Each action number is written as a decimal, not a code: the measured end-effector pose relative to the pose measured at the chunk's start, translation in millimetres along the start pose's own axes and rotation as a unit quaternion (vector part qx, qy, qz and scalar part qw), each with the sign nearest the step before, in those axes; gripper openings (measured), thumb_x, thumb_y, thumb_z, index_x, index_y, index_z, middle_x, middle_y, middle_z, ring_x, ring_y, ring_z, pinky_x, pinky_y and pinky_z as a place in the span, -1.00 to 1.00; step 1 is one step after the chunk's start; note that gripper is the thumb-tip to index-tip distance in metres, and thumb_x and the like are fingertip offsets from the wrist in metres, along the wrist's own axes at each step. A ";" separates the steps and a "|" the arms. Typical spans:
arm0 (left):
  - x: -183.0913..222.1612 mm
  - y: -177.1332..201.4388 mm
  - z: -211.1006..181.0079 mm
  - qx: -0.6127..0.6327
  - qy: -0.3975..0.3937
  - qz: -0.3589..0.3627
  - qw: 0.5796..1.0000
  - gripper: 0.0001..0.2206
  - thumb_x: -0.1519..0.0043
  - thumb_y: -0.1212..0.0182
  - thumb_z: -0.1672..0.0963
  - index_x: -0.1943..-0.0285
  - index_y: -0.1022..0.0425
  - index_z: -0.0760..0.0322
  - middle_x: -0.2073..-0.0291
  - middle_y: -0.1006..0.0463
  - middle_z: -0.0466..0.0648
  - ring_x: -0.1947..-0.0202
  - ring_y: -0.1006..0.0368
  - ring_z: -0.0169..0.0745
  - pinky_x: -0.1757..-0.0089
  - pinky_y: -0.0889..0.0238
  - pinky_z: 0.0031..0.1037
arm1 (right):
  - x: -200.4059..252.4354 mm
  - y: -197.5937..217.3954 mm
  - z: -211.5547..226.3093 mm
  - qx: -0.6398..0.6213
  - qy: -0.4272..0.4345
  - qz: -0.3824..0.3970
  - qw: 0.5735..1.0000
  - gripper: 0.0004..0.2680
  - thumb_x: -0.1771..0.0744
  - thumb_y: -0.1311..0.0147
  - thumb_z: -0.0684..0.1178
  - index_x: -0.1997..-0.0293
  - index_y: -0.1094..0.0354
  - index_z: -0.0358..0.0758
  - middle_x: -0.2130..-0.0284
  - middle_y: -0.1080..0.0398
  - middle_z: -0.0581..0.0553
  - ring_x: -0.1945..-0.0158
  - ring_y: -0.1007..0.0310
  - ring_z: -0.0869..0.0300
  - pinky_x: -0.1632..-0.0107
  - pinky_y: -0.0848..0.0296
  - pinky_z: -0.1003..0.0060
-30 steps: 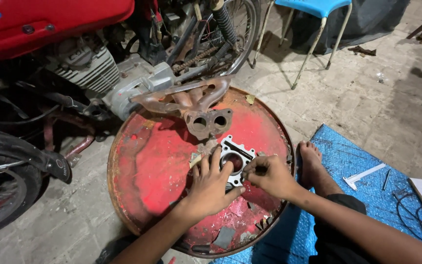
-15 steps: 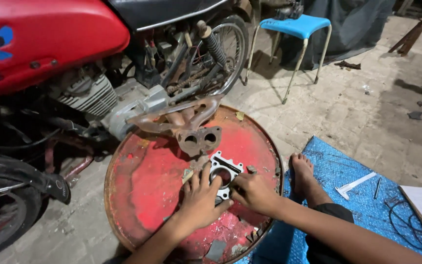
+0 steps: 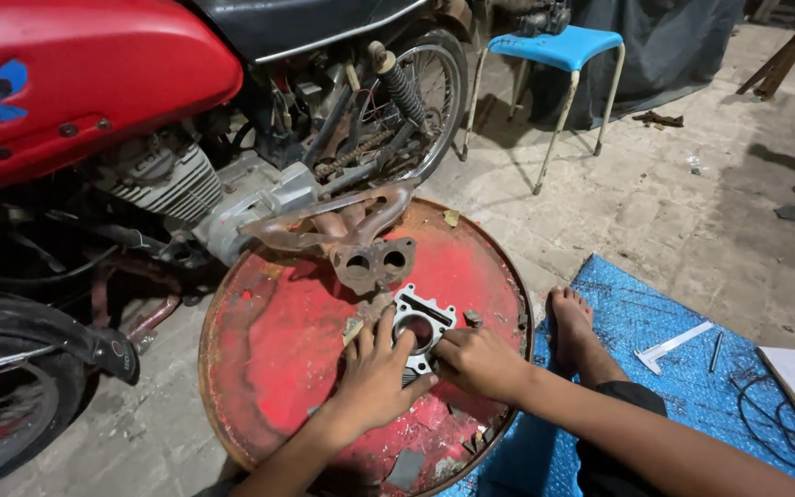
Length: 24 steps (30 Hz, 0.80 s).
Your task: A person is sanding the surface of a motorcycle cylinder block using a small piece of sandpaper.
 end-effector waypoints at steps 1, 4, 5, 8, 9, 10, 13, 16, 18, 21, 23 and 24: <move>-0.4 -1.2 0.5 0.002 0.002 0.000 1.000 -0.48 -0.28 -0.12 -0.20 -0.08 -0.22 0.19 -0.55 0.24 0.29 -0.38 0.15 0.64 -0.14 0.08 0.46 | -0.3 3.4 0.8 -0.001 0.001 0.002 1.000 -0.84 -0.31 -0.15 -0.08 0.40 -0.22 -0.22 0.53 -0.29 -0.12 0.61 -0.27 -0.03 0.56 -0.24 0.00; -0.6 -2.6 1.2 -0.008 0.000 -0.005 1.000 -0.49 -0.28 -0.13 -0.20 -0.13 -0.23 0.15 -0.55 0.24 0.26 -0.40 0.18 0.67 -0.13 0.07 0.47 | -2.4 13.2 5.7 -0.007 0.028 0.005 1.000 -0.86 -0.36 -0.07 -0.14 0.39 -0.23 -0.24 0.54 -0.28 -0.12 0.60 -0.27 0.00 0.51 -0.28 0.04; -0.5 -2.5 0.5 -0.007 -0.001 -0.005 1.000 -0.49 -0.28 -0.14 -0.20 -0.13 -0.23 0.15 -0.55 0.24 0.26 -0.40 0.18 0.65 -0.14 0.07 0.46 | -2.4 17.7 6.1 -0.025 0.029 -0.005 0.999 -0.87 -0.34 -0.08 -0.17 0.39 -0.22 -0.26 0.54 -0.26 -0.14 0.60 -0.26 -0.03 0.50 -0.26 0.03; 1.5 1.8 -2.3 0.017 0.003 0.012 1.000 -0.51 -0.29 -0.12 -0.19 -0.11 -0.21 0.14 -0.56 0.28 0.25 -0.42 0.24 0.67 -0.16 0.11 0.47 | -4.1 26.6 7.2 -0.069 0.027 -0.015 0.997 -0.87 -0.34 -0.11 -0.19 0.39 -0.26 -0.30 0.54 -0.27 -0.16 0.58 -0.27 -0.06 0.46 -0.26 0.04; 2.6 3.3 -3.6 0.038 0.006 0.027 0.999 -0.52 -0.30 -0.08 -0.19 -0.10 -0.20 0.13 -0.57 0.33 0.23 -0.44 0.30 0.69 -0.17 0.15 0.49 | -4.7 29.2 7.5 -0.094 0.023 -0.017 0.995 -0.87 -0.35 -0.14 -0.18 0.39 -0.31 -0.31 0.53 -0.29 -0.17 0.57 -0.28 -0.05 0.44 -0.27 0.07; 2.2 -0.2 -2.1 0.040 0.006 0.028 0.999 -0.52 -0.30 -0.08 -0.19 -0.10 -0.20 0.13 -0.57 0.33 0.23 -0.44 0.30 0.69 -0.17 0.15 0.49 | -4.3 30.7 8.6 -0.095 0.023 -0.015 0.995 -0.87 -0.35 -0.14 -0.18 0.39 -0.31 -0.31 0.53 -0.29 -0.17 0.57 -0.28 -0.05 0.44 -0.27 0.07; 1.6 -3.2 0.3 0.025 -0.009 -0.003 1.000 -0.49 -0.28 -0.15 -0.19 -0.12 -0.23 0.16 -0.55 0.26 0.27 -0.42 0.24 0.72 -0.14 0.08 0.50 | -6.2 38.3 10.8 -0.080 0.009 -0.030 0.996 -0.90 -0.36 -0.14 -0.11 0.32 -0.38 -0.28 0.47 -0.33 -0.17 0.52 -0.32 -0.08 0.44 -0.28 0.03; 5.2 5.0 -4.9 0.021 -0.019 -0.011 1.000 -0.49 -0.28 -0.06 -0.22 -0.09 -0.21 0.14 -0.54 0.22 0.32 -0.40 0.21 0.72 -0.12 0.07 0.52 | -6.7 42.0 7.3 -0.108 -0.032 -0.042 0.993 -0.94 -0.31 -0.23 -0.15 0.30 -0.48 -0.30 0.40 -0.37 -0.16 0.43 -0.39 0.01 0.41 -0.37 0.12; 10.5 16.0 -11.0 0.044 0.021 0.040 0.998 -0.49 -0.25 -0.13 -0.18 -0.11 -0.23 0.17 -0.54 0.23 0.21 -0.43 0.19 0.52 -0.22 0.16 0.40 | -2.7 37.6 -6.2 -0.190 -0.109 -0.059 0.974 -0.97 -0.23 -0.24 -0.10 0.42 -0.49 -0.09 0.43 -0.47 -0.05 0.33 -0.59 -0.02 0.31 -0.55 0.20; 9.9 15.3 -12.1 0.043 0.024 0.046 0.998 -0.50 -0.26 -0.12 -0.18 -0.12 -0.23 0.16 -0.54 0.25 0.20 -0.43 0.21 0.50 -0.23 0.16 0.40 | -5.8 47.0 9.1 -0.219 -0.086 -0.083 0.969 -0.97 -0.23 -0.23 -0.12 0.43 -0.49 -0.15 0.45 -0.45 -0.11 0.37 -0.58 -0.06 0.31 -0.54 0.16; 9.2 14.8 -11.5 0.044 0.027 0.050 0.997 -0.50 -0.25 -0.13 -0.18 -0.12 -0.22 0.15 -0.55 0.26 0.19 -0.44 0.22 0.50 -0.23 0.17 0.40 | -3.9 36.1 7.0 -0.210 -0.088 -0.085 0.970 -0.96 -0.25 -0.22 -0.11 0.43 -0.47 -0.15 0.45 -0.43 -0.10 0.38 -0.57 -0.05 0.31 -0.54 0.19; 9.2 13.9 -11.3 0.046 0.030 0.054 0.997 -0.51 -0.25 -0.14 -0.17 -0.12 -0.22 0.14 -0.55 0.27 0.18 -0.44 0.23 0.50 -0.24 0.17 0.40 | -2.4 30.5 6.3 -0.202 -0.089 -0.086 0.972 -0.94 -0.26 -0.21 -0.10 0.42 -0.46 -0.15 0.44 -0.41 -0.09 0.38 -0.56 -0.03 0.31 -0.53 0.21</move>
Point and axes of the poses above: each hand's wrist, its own x-axis away from the middle knuckle, its own y-axis out of the back of the hand, z = x × y, the point moved 5 cm from there along -x, towards the middle knuckle
